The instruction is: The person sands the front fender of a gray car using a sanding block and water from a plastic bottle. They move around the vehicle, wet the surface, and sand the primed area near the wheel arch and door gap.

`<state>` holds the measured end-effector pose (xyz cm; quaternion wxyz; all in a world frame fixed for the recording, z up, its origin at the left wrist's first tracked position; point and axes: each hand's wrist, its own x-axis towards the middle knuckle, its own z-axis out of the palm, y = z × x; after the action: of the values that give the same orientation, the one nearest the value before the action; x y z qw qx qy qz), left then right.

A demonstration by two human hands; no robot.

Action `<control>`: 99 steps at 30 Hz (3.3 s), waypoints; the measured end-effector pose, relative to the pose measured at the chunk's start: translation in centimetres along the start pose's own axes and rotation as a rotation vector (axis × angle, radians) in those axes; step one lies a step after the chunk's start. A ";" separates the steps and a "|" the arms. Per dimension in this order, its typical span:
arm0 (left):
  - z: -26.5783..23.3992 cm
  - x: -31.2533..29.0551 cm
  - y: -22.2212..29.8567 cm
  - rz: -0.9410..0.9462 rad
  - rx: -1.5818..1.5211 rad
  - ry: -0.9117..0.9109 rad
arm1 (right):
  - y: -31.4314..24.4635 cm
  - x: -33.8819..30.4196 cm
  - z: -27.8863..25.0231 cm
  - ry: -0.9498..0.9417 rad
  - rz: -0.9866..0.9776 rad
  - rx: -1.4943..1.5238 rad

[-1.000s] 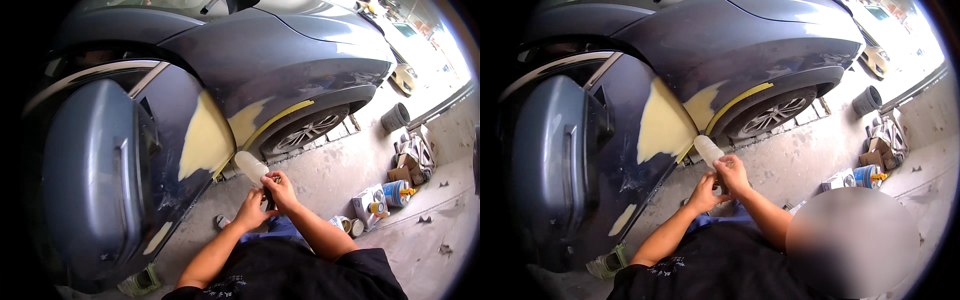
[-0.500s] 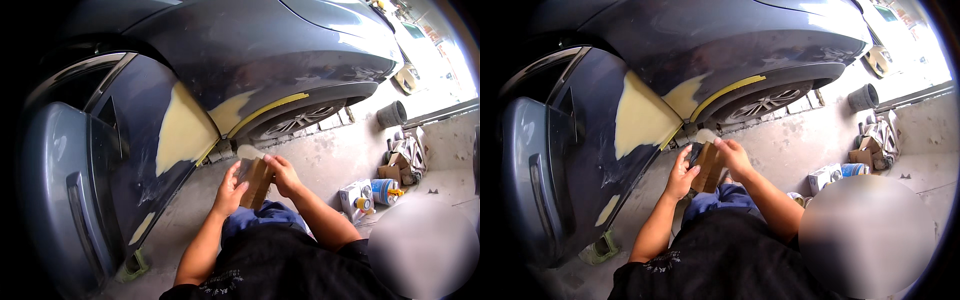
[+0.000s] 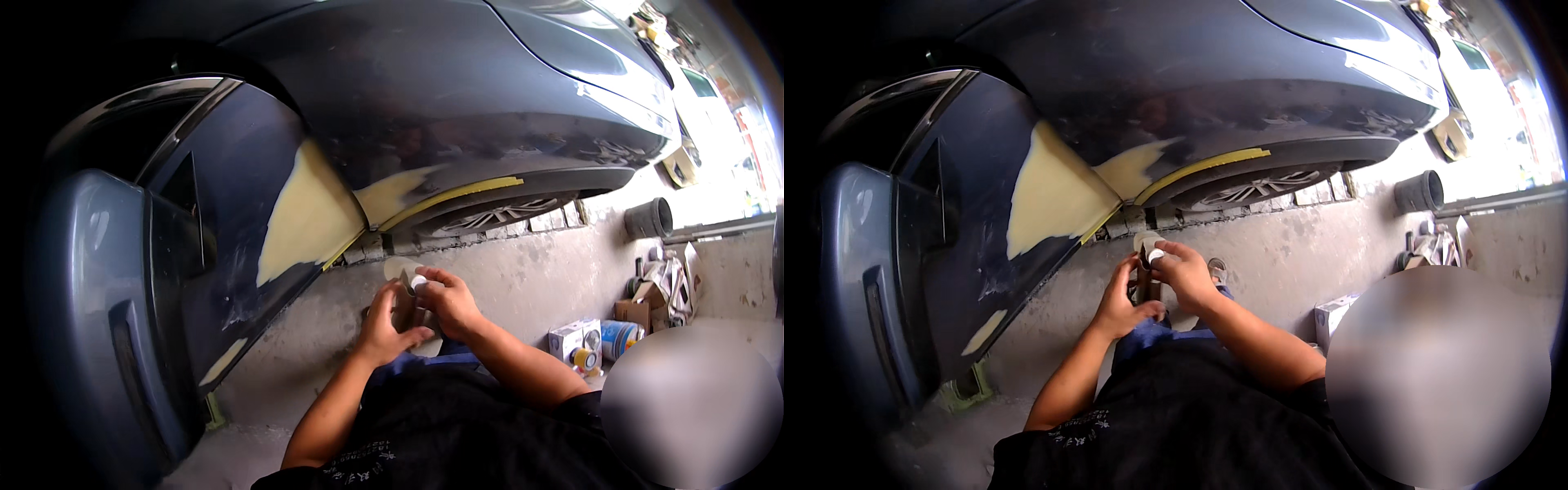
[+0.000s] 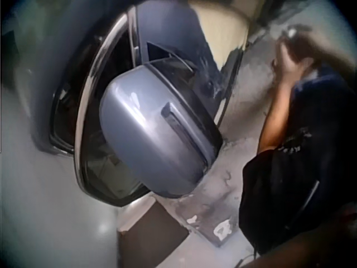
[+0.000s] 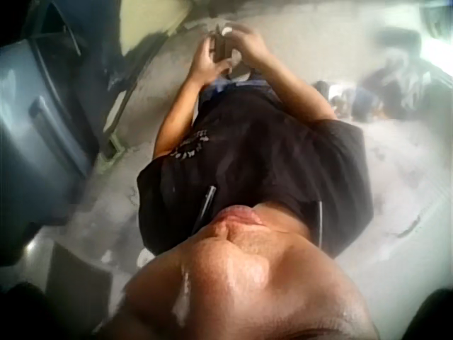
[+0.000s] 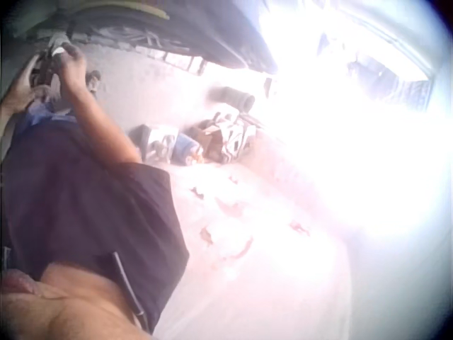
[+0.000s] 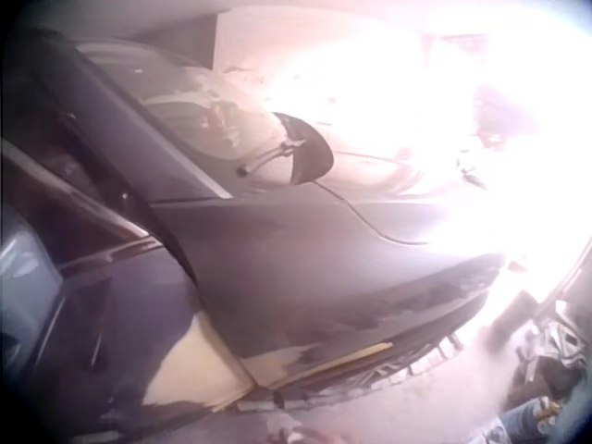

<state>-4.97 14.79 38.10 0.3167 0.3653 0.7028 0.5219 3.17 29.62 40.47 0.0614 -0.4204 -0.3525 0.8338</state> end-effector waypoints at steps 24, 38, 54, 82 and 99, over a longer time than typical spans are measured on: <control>11.2 -2.5 0.3 -0.009 0.431 0.828 | 0.5 5.1 -0.9 -0.265 0.294 -0.209; 3.4 -6.4 -3.5 -0.342 -0.446 1.130 | -12.6 1.4 -2.7 -0.861 0.317 -0.178; -1.5 7.9 -3.2 0.058 0.099 1.127 | -30.9 5.0 13.4 -1.160 -0.935 -0.903; 5.5 10.7 -13.9 0.009 0.023 1.476 | -29.6 11.4 14.4 -1.386 -0.896 -1.002; 1.4 11.3 -16.2 0.280 0.041 1.330 | -25.2 7.4 15.1 -1.317 -0.820 -0.912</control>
<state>-12.77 22.03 21.38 -0.2602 0.0601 0.7039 0.6582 -17.71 43.22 57.72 -0.0331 0.3177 -0.7354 0.5976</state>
